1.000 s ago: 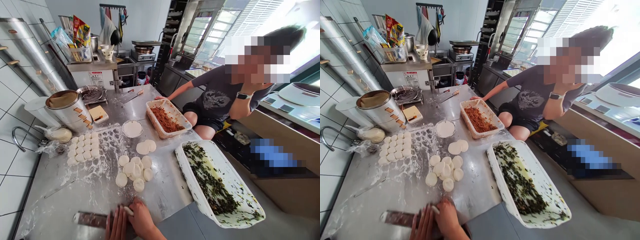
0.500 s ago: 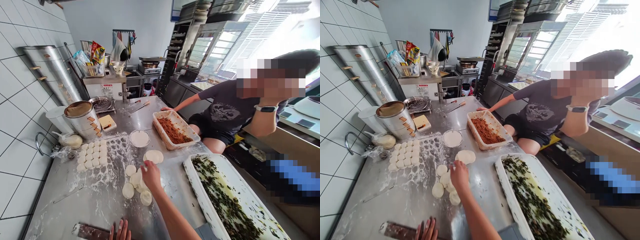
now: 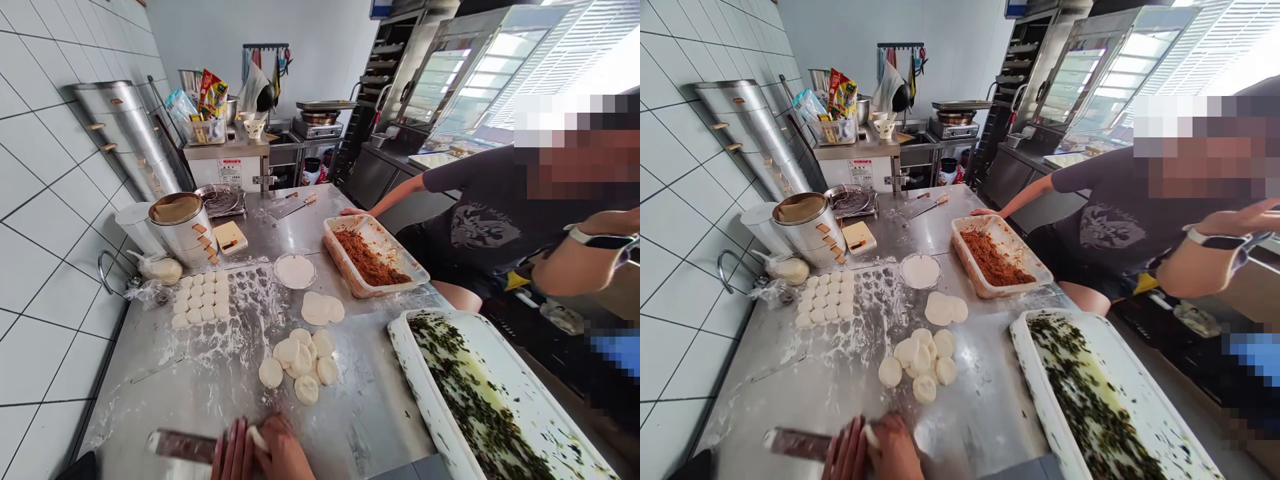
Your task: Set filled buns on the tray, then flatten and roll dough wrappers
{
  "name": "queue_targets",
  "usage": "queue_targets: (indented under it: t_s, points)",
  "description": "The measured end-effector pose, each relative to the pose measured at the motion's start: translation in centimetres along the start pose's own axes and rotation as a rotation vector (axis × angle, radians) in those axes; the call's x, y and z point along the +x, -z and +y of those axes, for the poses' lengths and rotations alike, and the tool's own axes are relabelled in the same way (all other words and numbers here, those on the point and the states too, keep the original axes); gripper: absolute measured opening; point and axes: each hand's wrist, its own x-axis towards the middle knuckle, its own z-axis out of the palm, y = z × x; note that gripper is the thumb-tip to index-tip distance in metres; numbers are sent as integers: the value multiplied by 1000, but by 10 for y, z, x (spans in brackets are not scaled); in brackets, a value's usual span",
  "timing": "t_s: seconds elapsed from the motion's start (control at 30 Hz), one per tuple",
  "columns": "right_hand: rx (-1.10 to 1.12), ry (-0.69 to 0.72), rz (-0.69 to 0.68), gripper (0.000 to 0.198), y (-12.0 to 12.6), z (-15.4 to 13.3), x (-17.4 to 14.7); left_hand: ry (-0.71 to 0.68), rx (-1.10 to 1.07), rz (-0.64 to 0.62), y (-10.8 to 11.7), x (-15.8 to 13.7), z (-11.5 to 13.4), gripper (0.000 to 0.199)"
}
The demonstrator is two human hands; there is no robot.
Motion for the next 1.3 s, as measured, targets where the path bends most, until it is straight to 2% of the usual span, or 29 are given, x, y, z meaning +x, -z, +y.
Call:
queue_targets:
  t_s: [0.07, 0.1, 0.13, 0.23, 0.3, 0.37, 0.43, 0.47, 0.5, 0.6, 0.63, 0.67, 0.7, 0.8, 0.83, 0.9, 0.97, 1.0, 1.03, 1.13, 1.17, 1.2, 1.3]
  points:
    - [-35, -19, 16, 20, -6, 7, -4, 39, -102, -257, 1, 9, -4, 93]
    - [-44, -25, 22, 22, -6, 10, -3, 53, -136, -331, 2, 8, -3, 94]
    - [-45, -31, 23, 21, -4, 12, -3, 34, -140, -343, 5, 2, -2, 95]
    - [-10, -79, 28, 22, 2, 17, -11, -55, -15, -97, 14, -24, 6, 98]
    - [2, -105, 61, 33, 4, 19, -19, -76, 19, -49, 16, -24, 10, 101]
    - [-19, -86, 82, 39, 7, 18, -19, -70, -21, -169, 15, -5, 12, 95]
    - [-48, -56, 71, 35, 13, 16, -13, -45, -124, -362, 13, 16, 13, 92]
    - [-54, -53, 58, 29, 15, 16, -11, -33, -144, -400, 13, 21, 13, 92]
    - [-50, -62, 47, 25, 17, 17, -11, -53, -151, -376, 13, 20, 15, 92]
    - [7, -105, 76, 27, 13, 24, -24, -114, -79, 10, 17, -4, 24, 99]
    - [34, -108, 80, 30, 10, 27, -30, -117, -65, 77, 17, -9, 27, 101]
    - [52, -103, 82, 35, 6, 30, -34, -105, -66, 79, 17, -10, 31, 101]
    - [57, -93, 88, 39, 4, 31, -35, -93, -87, 8, 17, -6, 34, 98]
    - [19, -74, 116, 40, 6, 32, -26, -57, -154, -312, 13, 21, 38, 85]
    - [13, -75, 122, 36, 8, 32, -23, -66, -152, -299, 13, 27, 37, 87]
    - [26, -89, 123, 28, 12, 33, -24, -114, -115, -19, 14, 30, 36, 88]
    - [54, -112, 132, 29, 11, 36, -34, -146, -71, 272, 17, 24, 35, 85]
    - [72, -119, 134, 33, 10, 37, -39, -145, -66, 309, 19, 22, 35, 84]
    - [83, -118, 134, 36, 8, 38, -42, -136, -78, 235, 21, 22, 36, 84]
    - [44, -103, 136, 39, 9, 36, -36, -63, -168, -227, 25, 32, 41, 83]
    - [19, -104, 137, 36, 11, 35, -32, -42, -198, -341, 27, 32, 42, 87]
    - [5, -112, 135, 31, 13, 35, -28, -26, -215, -382, 29, 29, 44, 90]
    - [36, -151, 145, 28, 15, 37, -31, -35, -227, -242, 39, 6, 45, 91]
